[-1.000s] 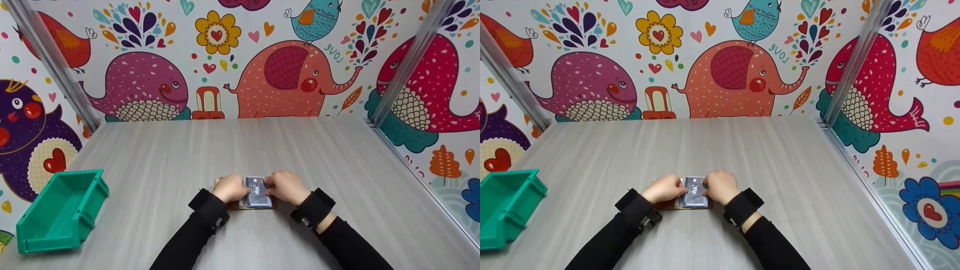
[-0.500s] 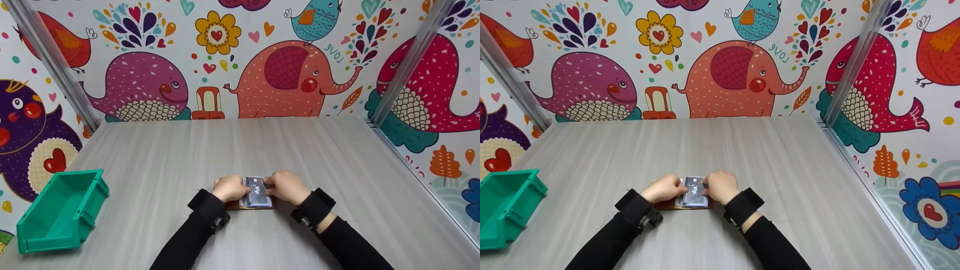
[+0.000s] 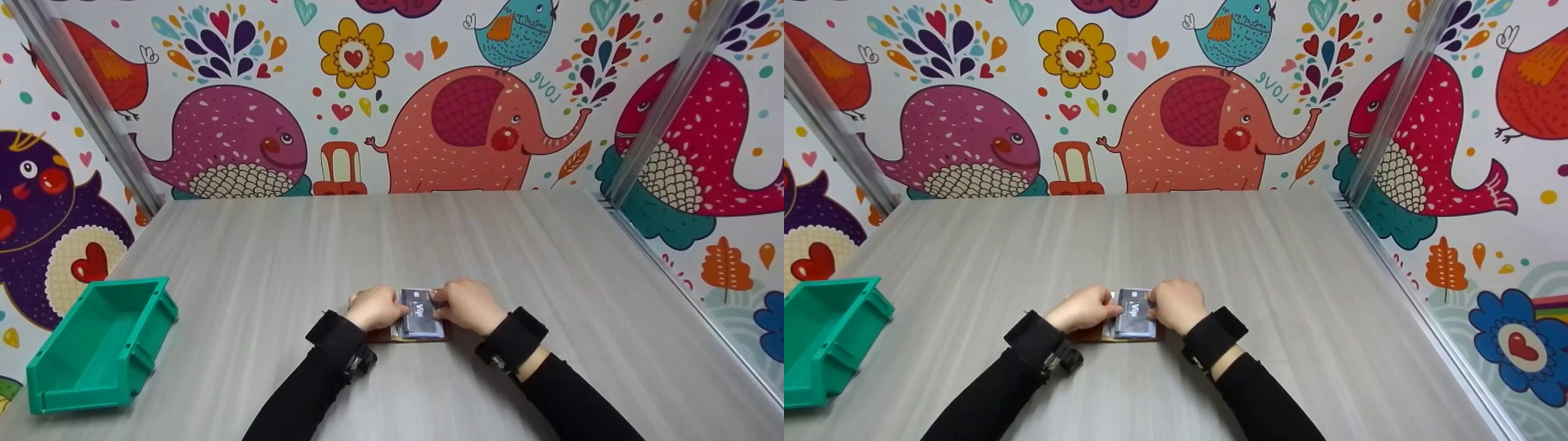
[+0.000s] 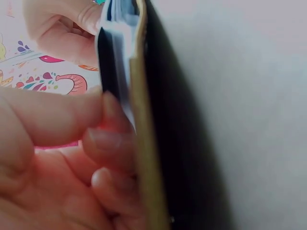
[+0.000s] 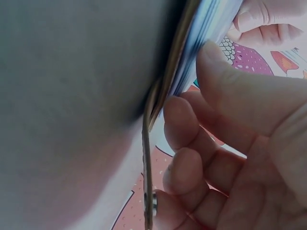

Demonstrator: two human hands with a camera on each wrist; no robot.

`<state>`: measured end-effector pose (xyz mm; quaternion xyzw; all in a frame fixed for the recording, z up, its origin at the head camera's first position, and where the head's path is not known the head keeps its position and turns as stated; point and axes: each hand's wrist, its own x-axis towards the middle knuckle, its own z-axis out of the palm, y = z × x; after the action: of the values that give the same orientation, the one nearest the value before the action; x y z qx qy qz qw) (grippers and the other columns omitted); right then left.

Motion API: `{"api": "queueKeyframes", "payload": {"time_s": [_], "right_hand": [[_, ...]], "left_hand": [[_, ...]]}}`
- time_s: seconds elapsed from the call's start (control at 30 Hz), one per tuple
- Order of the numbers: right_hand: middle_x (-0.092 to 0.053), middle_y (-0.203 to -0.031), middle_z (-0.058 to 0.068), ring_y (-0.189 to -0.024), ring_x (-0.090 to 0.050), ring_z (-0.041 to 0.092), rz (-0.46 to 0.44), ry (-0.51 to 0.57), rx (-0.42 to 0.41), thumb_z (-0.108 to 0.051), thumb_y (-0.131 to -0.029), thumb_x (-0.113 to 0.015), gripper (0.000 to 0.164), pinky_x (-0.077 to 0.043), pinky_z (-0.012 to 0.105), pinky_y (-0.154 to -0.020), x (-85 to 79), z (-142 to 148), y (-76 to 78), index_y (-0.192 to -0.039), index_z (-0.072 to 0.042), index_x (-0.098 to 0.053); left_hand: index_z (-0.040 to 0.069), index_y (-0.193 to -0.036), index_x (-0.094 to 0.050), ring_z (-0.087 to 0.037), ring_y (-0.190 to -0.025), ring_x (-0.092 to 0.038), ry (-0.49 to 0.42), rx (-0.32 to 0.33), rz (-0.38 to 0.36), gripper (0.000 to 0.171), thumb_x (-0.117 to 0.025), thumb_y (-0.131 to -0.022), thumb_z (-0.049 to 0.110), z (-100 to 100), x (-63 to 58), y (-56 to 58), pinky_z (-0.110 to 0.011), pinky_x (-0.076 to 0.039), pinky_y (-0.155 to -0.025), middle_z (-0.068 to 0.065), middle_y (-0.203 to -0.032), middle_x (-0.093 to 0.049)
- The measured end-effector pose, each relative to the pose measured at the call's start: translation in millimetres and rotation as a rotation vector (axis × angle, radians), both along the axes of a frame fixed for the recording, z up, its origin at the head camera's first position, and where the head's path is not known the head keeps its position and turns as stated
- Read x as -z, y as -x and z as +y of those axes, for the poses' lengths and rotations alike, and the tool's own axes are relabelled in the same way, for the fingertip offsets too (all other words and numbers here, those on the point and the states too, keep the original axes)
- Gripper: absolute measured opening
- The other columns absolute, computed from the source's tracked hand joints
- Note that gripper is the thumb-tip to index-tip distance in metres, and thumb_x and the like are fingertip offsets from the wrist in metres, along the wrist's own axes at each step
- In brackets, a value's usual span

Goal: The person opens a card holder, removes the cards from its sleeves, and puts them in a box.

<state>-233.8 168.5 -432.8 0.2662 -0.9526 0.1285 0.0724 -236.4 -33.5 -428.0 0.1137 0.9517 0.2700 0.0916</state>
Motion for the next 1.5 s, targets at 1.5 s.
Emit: {"api": "queueKeyframes", "payload": {"time_s": [1.5], "right_hand": [[-0.066, -0.076, 0.005, -0.068, -0.06, 0.026, -0.013, -0.047, 0.007, -0.02, -0.077, -0.083, 0.016, -0.047, 0.043, -0.061, -0.4, -0.8, -0.8, -0.09, -0.012, -0.077]], "left_hand": [[0.011, -0.073, -0.059, -0.017, -0.067, -0.053, -0.081, -0.008, -0.103, 0.025, -0.072, -0.085, 0.028, -13.1, -0.4, 6.7, -0.033, -0.04, -0.067, 0.001, -0.072, -0.057]]}}
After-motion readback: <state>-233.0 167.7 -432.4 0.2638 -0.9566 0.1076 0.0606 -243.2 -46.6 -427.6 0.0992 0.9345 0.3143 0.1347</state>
